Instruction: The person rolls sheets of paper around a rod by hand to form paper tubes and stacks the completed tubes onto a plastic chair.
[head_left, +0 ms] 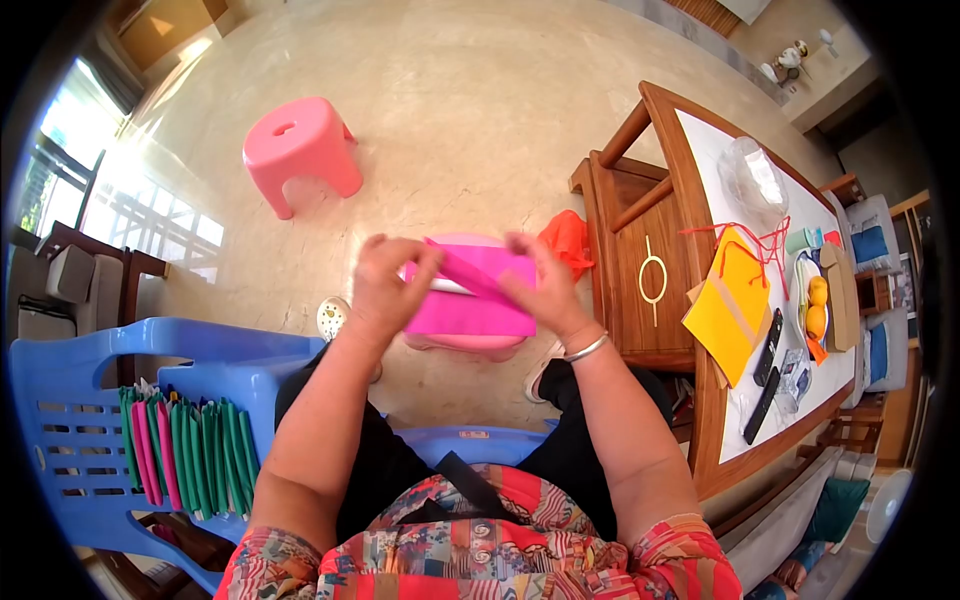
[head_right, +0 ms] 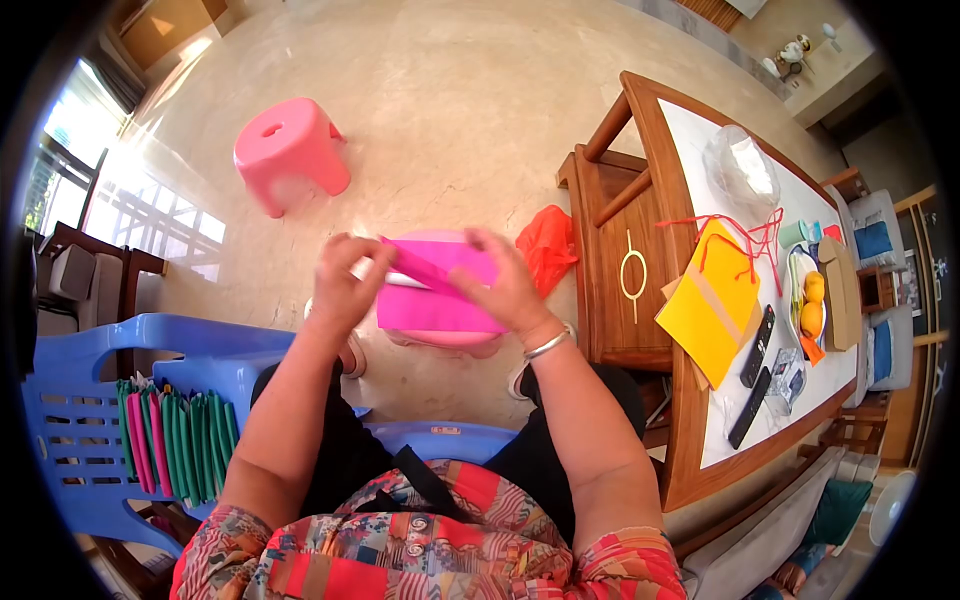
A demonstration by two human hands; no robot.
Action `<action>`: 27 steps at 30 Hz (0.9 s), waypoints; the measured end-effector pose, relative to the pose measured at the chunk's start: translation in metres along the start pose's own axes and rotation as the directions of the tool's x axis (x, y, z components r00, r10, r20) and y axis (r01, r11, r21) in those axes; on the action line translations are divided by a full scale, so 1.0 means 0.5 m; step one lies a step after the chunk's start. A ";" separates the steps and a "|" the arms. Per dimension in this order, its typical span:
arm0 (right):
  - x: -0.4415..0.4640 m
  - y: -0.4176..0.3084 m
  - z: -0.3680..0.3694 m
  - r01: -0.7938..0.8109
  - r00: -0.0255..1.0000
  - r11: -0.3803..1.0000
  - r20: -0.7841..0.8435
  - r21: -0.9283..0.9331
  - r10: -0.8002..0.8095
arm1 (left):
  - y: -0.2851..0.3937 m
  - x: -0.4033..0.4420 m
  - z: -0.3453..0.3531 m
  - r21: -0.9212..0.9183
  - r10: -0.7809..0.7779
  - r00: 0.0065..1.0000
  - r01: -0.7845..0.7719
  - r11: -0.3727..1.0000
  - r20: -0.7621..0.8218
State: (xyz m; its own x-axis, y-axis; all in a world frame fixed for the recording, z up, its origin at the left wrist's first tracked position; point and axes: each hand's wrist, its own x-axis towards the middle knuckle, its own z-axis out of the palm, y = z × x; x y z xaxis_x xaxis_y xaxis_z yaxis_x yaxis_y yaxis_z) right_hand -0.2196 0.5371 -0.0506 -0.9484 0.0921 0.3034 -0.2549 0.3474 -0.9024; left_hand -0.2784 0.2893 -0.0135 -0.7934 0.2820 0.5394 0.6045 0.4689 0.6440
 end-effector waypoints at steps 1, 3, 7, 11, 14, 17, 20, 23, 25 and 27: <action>0.017 0.009 -0.018 -0.007 0.992 0.999 -0.129 0.047 0.013 | -0.018 0.010 -0.004 -0.020 -0.075 0.989 0.073 0.997 -0.126; 0.032 0.007 -0.063 -0.098 0.925 0.938 -0.318 0.332 0.209 | -0.078 0.025 -0.018 -0.296 -0.347 0.931 0.301 0.907 -0.117; 0.027 0.048 -0.107 -0.125 0.910 0.926 -0.331 0.357 0.250 | -0.136 0.036 -0.044 -0.584 -0.623 0.778 0.468 0.664 -0.085; 0.019 0.028 -0.079 -0.126 0.944 0.934 -0.248 0.333 0.216 | -0.142 0.034 -0.047 -0.635 -0.698 0.716 0.534 0.558 -0.011; 0.022 0.040 -0.062 -0.110 0.952 0.932 -0.232 0.345 0.198 | -0.132 0.032 -0.046 -0.617 -0.697 0.716 0.565 0.549 0.036; 0.022 0.026 -0.060 -0.071 0.963 0.984 -0.244 0.166 0.110 | -0.126 0.032 -0.040 -0.605 -0.703 0.706 0.598 0.526 0.086; 0.017 0.022 -0.056 -0.077 0.964 0.993 -0.246 0.090 0.097 | -0.126 0.030 -0.034 -0.609 -0.691 0.714 0.601 0.517 0.117; 0.017 0.011 -0.065 -0.057 0.972 0.996 -0.234 -0.066 0.040 | -0.121 0.031 -0.032 -0.606 -0.679 0.725 0.592 0.531 0.114; 0.019 -0.002 -0.067 0.012 0.974 0.991 -0.224 -0.137 -0.043 | -0.118 0.032 -0.036 -0.597 -0.680 0.727 0.590 0.544 0.098; 0.021 -0.008 -0.065 0.043 0.973 0.986 -0.217 -0.161 -0.078 | -0.112 0.034 -0.039 -0.592 -0.685 0.726 0.581 0.558 0.067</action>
State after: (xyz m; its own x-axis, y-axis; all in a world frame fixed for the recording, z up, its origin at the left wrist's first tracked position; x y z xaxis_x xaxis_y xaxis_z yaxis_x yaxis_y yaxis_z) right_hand -0.2224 0.5672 -0.0339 -0.8620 0.2652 0.4319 -0.2618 0.4965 -0.8276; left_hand -0.3245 0.2513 -0.0296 -0.9945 -0.0600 -0.0857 -0.0815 -0.0699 0.9942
